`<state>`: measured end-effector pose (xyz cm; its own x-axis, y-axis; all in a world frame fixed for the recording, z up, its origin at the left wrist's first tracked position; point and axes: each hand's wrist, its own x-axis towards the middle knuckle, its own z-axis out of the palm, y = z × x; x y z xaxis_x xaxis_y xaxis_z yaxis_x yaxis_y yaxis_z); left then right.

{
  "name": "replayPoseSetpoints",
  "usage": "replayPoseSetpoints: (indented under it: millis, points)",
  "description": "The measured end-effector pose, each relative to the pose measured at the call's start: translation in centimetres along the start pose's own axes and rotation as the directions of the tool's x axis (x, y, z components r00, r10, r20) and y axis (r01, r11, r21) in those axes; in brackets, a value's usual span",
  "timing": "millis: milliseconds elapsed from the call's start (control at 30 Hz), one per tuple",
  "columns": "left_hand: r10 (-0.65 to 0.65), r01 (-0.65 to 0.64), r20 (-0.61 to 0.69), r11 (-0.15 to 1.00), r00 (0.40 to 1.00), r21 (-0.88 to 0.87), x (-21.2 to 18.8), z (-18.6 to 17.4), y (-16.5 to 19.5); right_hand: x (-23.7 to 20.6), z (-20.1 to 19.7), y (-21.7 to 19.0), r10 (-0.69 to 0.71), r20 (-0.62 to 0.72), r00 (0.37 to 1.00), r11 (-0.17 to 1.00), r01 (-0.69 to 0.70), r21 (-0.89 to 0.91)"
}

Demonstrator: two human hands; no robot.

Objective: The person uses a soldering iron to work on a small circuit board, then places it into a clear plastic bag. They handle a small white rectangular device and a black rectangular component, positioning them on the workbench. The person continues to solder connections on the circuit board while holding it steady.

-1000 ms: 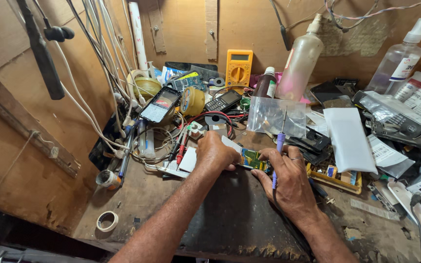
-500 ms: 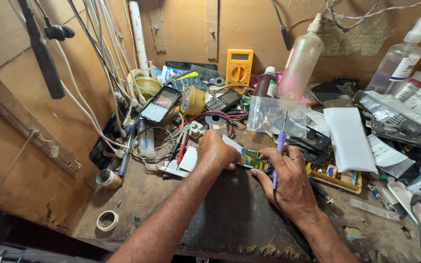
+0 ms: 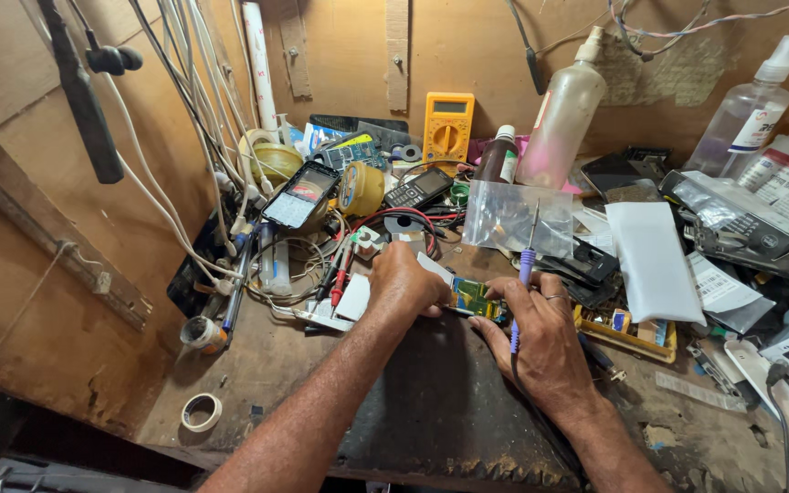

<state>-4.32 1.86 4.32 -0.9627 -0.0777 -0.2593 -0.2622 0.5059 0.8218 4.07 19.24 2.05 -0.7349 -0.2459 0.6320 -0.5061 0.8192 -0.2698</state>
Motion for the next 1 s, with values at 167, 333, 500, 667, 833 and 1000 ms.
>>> replayPoseSetpoints:
  millis: [167,333,500,667,833,1000]
  points:
    - [0.003,-0.003,0.000,1.000,1.000,-0.012,-0.2,-0.1,0.0,-0.1,0.0,0.0,-0.024,-0.039,0.999,1.000,0.024,0.008]
    - [-0.010,0.010,0.013,1.000,1.000,-0.008,-0.3,-0.1,0.2,-0.2,-0.1,-0.1,0.041,-0.064,0.997,0.998,-0.038,0.045]
    - [-0.021,0.021,-0.001,0.999,1.000,-0.026,-0.5,-0.1,0.2,-0.3,-0.4,-0.3,0.045,-0.115,0.992,0.998,-0.039,0.053]
    - [-0.022,0.022,0.009,0.999,1.000,-0.027,-0.5,-0.2,0.3,-0.7,-0.6,-0.1,0.041,-0.156,0.987,0.993,-0.023,0.114]
    - [-0.029,0.030,0.023,0.999,0.999,-0.027,-0.3,-0.2,0.2,-1.2,-0.5,0.8,0.040,-0.185,0.982,0.961,0.013,0.277]
    - [-0.011,0.011,0.014,0.999,1.000,-0.041,-0.2,-0.1,0.0,-2.4,-0.9,1.2,0.193,-0.085,0.978,0.911,-0.146,0.385]
